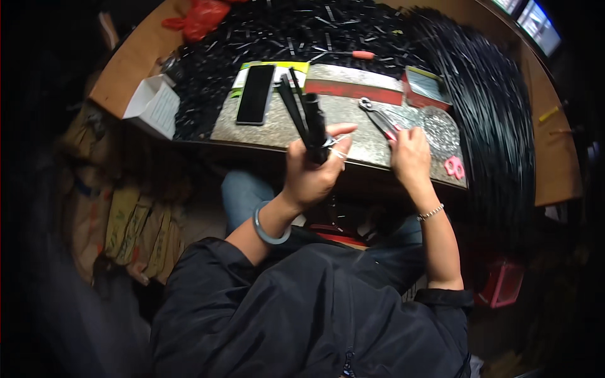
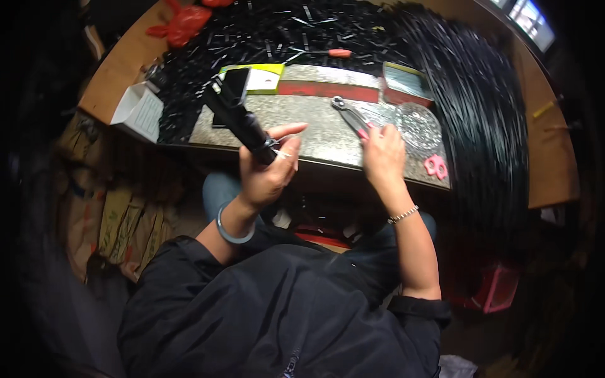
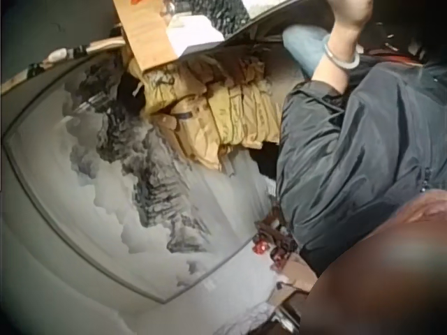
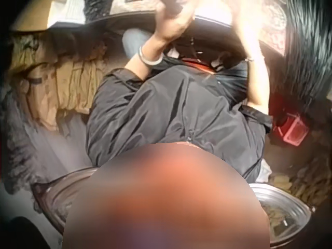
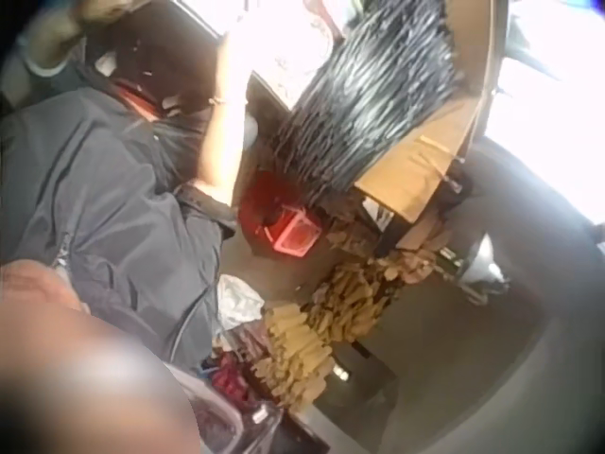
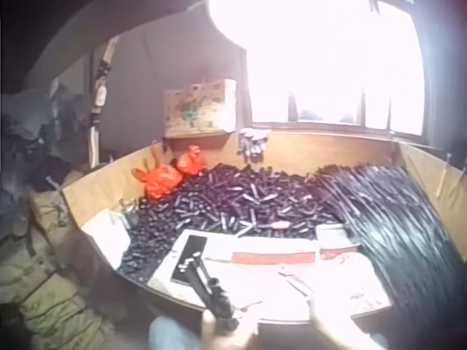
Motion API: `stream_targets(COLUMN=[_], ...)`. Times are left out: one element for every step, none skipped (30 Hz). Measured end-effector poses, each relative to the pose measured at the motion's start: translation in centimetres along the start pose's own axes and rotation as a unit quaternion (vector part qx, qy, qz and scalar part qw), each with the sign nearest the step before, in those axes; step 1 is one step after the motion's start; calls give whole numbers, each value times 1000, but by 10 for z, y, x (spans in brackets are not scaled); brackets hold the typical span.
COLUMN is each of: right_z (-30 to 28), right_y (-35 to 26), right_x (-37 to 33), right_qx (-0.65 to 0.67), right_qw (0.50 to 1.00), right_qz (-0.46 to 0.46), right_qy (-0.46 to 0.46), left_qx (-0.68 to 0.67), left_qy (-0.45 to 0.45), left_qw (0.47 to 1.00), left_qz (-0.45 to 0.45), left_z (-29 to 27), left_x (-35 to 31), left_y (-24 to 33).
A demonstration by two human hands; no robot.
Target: Assembling umbrella ribs by attaching small caps to the ends of black rods.
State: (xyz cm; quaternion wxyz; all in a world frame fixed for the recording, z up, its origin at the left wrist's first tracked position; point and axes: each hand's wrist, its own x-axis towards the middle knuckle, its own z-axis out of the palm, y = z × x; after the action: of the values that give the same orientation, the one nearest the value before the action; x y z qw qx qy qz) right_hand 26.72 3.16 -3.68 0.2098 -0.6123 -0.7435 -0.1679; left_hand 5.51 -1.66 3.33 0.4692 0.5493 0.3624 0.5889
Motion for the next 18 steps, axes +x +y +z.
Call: stream_targets(right_z=[-5,-13,-22,-30,-48,-74,-104,-123,-137,-151,-158,-162,-164,-166,-167,-168,-167,-167], right_y=[1,-5,-9,-3,-3,-6,-11,-19,-23,-32,-36,-37,-37,-38,-38,-38,-39,-40], right_x=[-2,-4,-6,-9,-11,-13,-16,-17,-16,-19,-23,-25,-25,-24,-24,-24,-25,-25], right_qx=[6,69,130,260,413,469,417,380,285,229,172,123,119,98,77,61,62,51], right_qw=[1000,997,989,964,908,881,903,922,952,968,978,983,984,983,982,983,983,981], right_qz=[-15,23,63,44,69,56,45,-18,-108,-105,-119,-135,-130,-149,-168,-170,-169,-180], right_qy=[10,11,11,47,-5,-31,-89,-64,-13,-18,11,28,27,32,37,32,32,48], left_qx=[24,49,54,58,60,44,46,38,28,33,31,28,25,23,22,26,30,32], left_qy=[5,7,14,4,-7,-2,-1,19,37,43,38,42,45,41,38,32,27,26], left_qw=[999,994,994,993,992,997,997,998,999,998,998,998,998,999,999,999,999,999], left_qz=[48,95,96,101,107,59,57,43,28,29,29,25,21,26,24,20,16,15], left_z=[-2,-5,-9,-12,-15,-14,-15,-15,-15,-17,-15,-13,-11,-9,-6,-5,-4,-3], left_x=[2,4,5,4,5,4,3,3,4,4,6,7,8,9,10,9,8,6], left_y=[-4,-6,-7,-7,-7,-5,-4,-4,-3,-6,-8,-10,-12,-12,-10,-7,-6,-5])
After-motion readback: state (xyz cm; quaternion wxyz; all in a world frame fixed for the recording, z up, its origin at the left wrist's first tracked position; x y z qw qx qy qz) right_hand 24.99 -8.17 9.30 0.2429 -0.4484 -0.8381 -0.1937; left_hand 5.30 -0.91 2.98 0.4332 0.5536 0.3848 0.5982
